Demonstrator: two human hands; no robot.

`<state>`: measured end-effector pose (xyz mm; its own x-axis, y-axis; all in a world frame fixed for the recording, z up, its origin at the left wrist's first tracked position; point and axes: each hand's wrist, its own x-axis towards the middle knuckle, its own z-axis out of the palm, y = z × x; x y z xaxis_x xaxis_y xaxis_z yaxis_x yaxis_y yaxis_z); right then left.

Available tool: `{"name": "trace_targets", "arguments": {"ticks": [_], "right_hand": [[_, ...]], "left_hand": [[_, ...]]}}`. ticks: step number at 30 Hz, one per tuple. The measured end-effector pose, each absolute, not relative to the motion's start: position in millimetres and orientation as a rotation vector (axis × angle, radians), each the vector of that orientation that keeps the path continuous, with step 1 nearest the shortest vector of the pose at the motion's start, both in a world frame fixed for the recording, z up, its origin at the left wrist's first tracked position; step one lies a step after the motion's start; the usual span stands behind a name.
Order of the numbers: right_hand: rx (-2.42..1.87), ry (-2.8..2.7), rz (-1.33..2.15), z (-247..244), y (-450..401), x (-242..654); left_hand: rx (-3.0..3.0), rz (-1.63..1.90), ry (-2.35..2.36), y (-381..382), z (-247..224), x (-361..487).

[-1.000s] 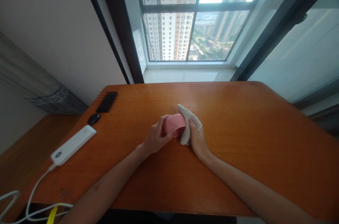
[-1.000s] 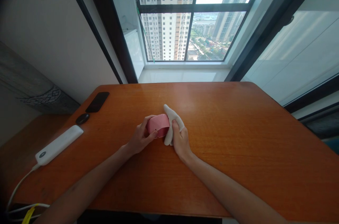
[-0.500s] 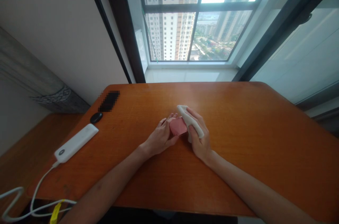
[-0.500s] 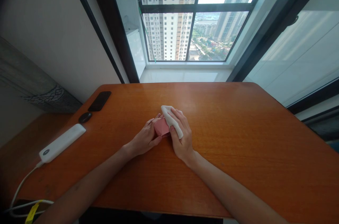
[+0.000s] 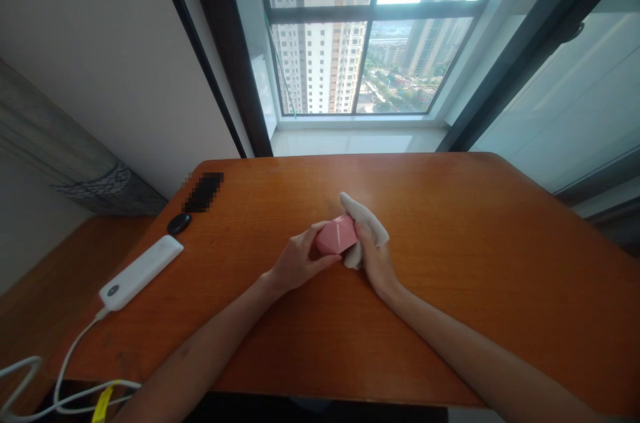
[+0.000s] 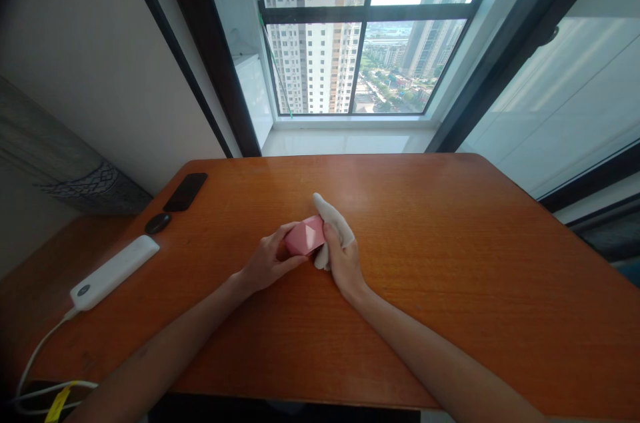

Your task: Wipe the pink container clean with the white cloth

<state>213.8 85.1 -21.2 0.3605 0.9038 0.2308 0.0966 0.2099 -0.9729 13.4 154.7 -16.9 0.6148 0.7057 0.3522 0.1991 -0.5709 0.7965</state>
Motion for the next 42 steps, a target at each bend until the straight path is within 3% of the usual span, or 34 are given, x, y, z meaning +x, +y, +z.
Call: {"name": "trace_targets", "arguments": {"ticks": [3,9,15,20,26,31,38,42], "right_hand": [[-1.292,-1.033,0.745,-16,82,213],[-1.086,-1.622,0.215,-10,75,215],[-1.228,-1.307,0.459,-17,79,213],[-1.081,-1.623,0.236,-13,76,214],[-1.244,-1.213,0.592,-11,81,212],[-1.058,-1.645,0.242,-9,73,215],[-1.220,-1.306,0.503,-13,78,215],[-1.079,-1.667,0.240,-12,71,216]], "left_hand": [[2.118,0.867,0.717,154,-19,13],[2.121,0.907,0.673,156,-23,12],[2.143,0.904,0.737,154,-21,13],[2.133,0.908,0.758,154,-23,11],[2.152,0.907,0.767,153,-18,12],[2.147,0.911,0.772,153,-22,11],[2.182,0.923,0.756,152,-18,13],[2.182,0.928,0.759,153,-21,11]]}}
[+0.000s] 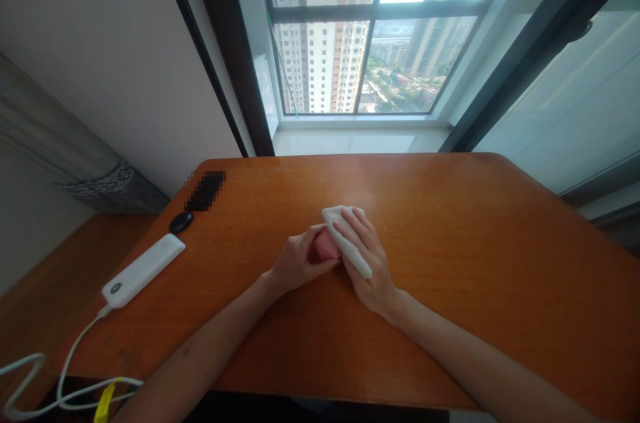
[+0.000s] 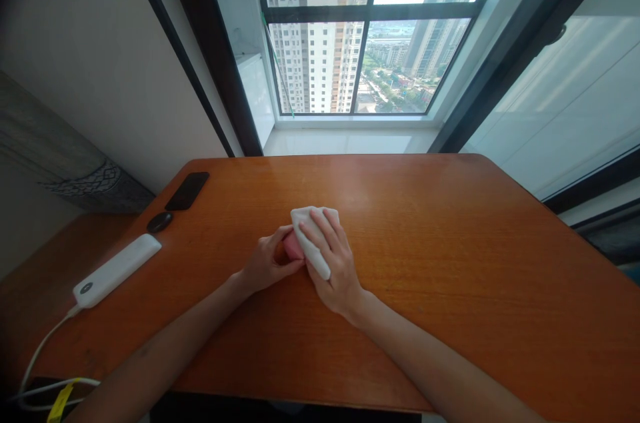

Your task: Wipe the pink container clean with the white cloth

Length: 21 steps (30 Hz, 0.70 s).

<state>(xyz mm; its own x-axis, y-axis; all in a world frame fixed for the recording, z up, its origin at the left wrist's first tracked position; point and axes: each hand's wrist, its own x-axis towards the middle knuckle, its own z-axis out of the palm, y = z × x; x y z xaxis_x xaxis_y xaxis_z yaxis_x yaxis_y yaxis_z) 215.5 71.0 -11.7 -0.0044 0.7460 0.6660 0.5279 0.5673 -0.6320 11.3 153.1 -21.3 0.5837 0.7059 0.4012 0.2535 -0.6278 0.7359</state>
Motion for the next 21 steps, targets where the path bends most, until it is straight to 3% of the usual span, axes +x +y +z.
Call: {"name": "trace_targets", "arguments": {"ticks": [8,13,21], "right_hand": [[-1.185,-1.429,0.394,-11.9,77.9,216.6],[-1.044,-1.781,0.143,-11.5,70.2,215.6],[-1.161,-1.476,0.331,-13.0,77.2,217.9]], "left_hand": [[2.201,0.941,0.744,152.7,-18.8,13.2],[2.199,0.965,0.736,153.8,-24.2,12.0],[2.202,0.961,0.729,151.3,-16.5,14.0]]}}
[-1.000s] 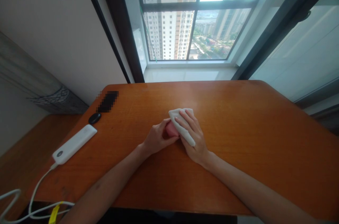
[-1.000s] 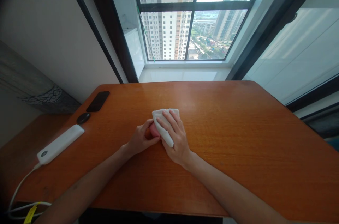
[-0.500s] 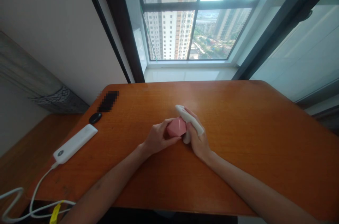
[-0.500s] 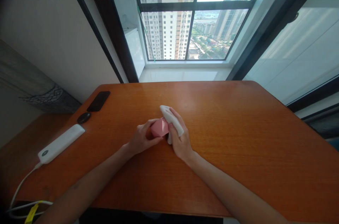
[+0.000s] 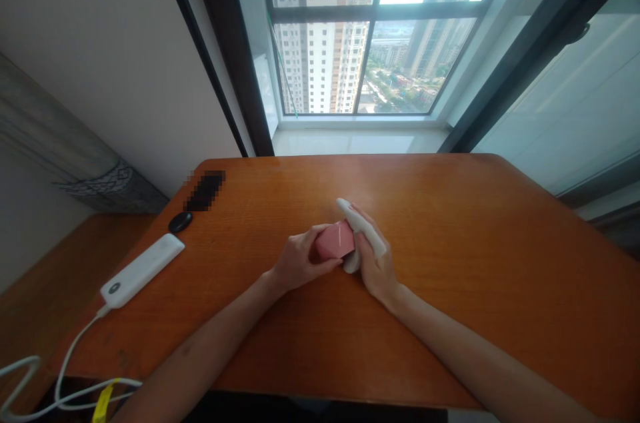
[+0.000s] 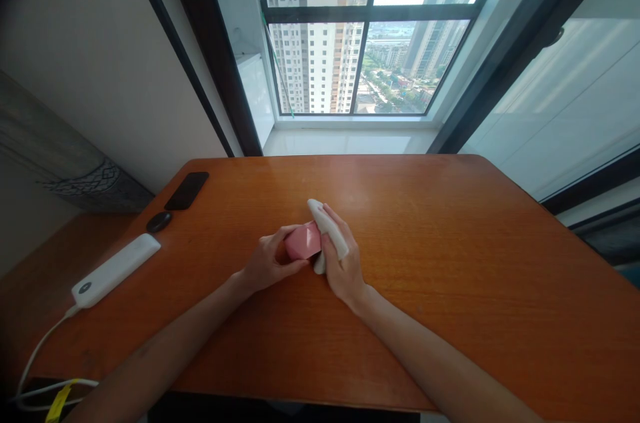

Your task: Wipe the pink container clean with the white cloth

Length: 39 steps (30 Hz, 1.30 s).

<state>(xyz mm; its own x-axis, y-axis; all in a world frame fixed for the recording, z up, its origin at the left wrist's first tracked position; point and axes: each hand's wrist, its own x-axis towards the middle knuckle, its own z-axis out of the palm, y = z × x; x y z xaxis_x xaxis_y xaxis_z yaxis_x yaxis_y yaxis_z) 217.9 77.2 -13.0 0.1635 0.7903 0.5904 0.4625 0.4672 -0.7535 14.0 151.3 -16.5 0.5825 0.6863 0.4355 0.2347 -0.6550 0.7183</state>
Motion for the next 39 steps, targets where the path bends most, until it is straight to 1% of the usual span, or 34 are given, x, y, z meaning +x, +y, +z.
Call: {"name": "trace_targets", "arguments": {"ticks": [4,10,16,22,24,28,30,33,35,39], "right_hand": [[-1.032,-1.776,0.138,-12,73,217],[-1.181,-1.361,0.403,-17,82,219],[-0.998,-1.784,0.121,-13,75,220],[-1.177,-1.375,0.365,-18,83,219],[-1.149,-1.480,0.300,-17,79,218],[-1.014,-1.830,0.057,-12,70,217],[-1.047,-1.755,0.100,-13,72,216],[-1.161,-1.457,0.289,-16,80,217],[-1.182,-1.421,0.321,-17,80,218],[-1.043,-1.771,0.088,-14,70,216]], "left_hand": [[2.203,0.978,0.716,153,-21,13],[2.225,0.985,0.708,152,-21,15],[2.228,1.017,0.665,152,-23,13],[2.248,1.002,0.683,152,-20,14],[2.248,1.008,0.670,152,-20,14],[2.249,1.013,0.662,152,-23,14],[2.247,1.012,0.669,152,-22,14],[2.250,1.011,0.658,150,-19,15],[2.256,1.010,0.650,151,-20,15],[2.267,1.012,0.657,153,-26,13]]}}
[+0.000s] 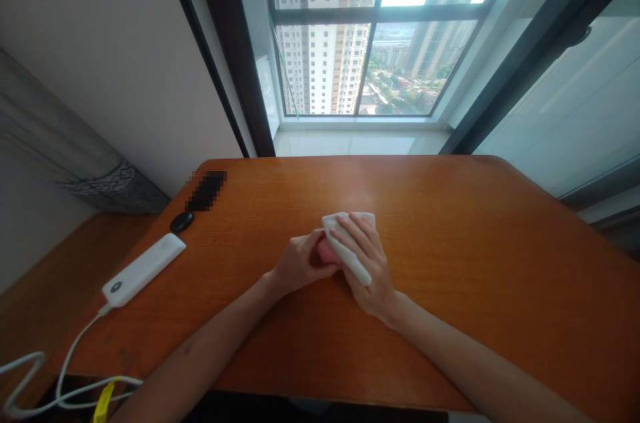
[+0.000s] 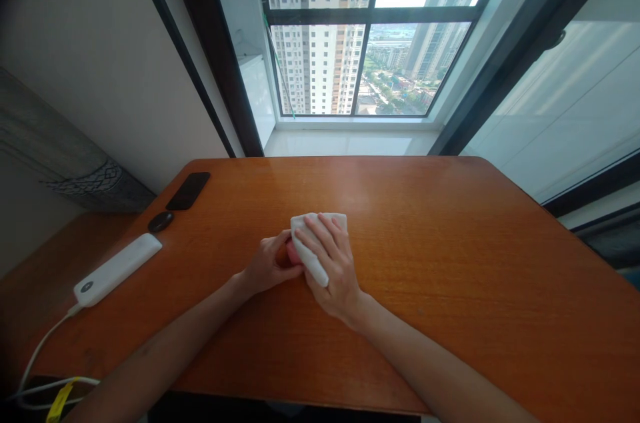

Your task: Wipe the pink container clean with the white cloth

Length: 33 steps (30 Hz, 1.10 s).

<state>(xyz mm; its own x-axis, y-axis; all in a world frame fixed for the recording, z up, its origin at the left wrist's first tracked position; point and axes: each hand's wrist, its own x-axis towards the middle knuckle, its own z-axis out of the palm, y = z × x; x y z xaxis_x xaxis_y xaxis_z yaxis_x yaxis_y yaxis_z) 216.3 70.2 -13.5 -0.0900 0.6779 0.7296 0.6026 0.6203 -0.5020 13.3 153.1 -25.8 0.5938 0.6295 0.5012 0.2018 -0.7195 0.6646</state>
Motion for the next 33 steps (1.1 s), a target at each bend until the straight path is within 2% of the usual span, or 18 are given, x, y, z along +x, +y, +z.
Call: {"name": "trace_targets", "arguments": {"ticks": [3,9,15,21,26,29,33], "right_hand": [[-1.029,-1.830,0.052,-12,70,216],[-1.234,-1.422,0.343,-12,76,216],[-0.989,-1.849,0.038,-12,66,213],[-1.229,-1.344,0.433,-15,79,217],[-1.001,-1.901,0.039,-11,65,214],[-0.970,-2.030,-0.027,-10,66,214],[-1.168,-1.575,0.248,-14,81,221]], "left_hand": [[2.267,1.002,0.679,154,-26,13],[2.243,0.979,0.688,152,-20,13],[2.257,0.986,0.685,153,-27,12],[2.243,1.001,0.673,151,-19,13],[2.249,1.005,0.672,154,-29,11],[2.250,1.016,0.691,156,-34,11],[2.245,0.995,0.706,153,-25,13]]}}
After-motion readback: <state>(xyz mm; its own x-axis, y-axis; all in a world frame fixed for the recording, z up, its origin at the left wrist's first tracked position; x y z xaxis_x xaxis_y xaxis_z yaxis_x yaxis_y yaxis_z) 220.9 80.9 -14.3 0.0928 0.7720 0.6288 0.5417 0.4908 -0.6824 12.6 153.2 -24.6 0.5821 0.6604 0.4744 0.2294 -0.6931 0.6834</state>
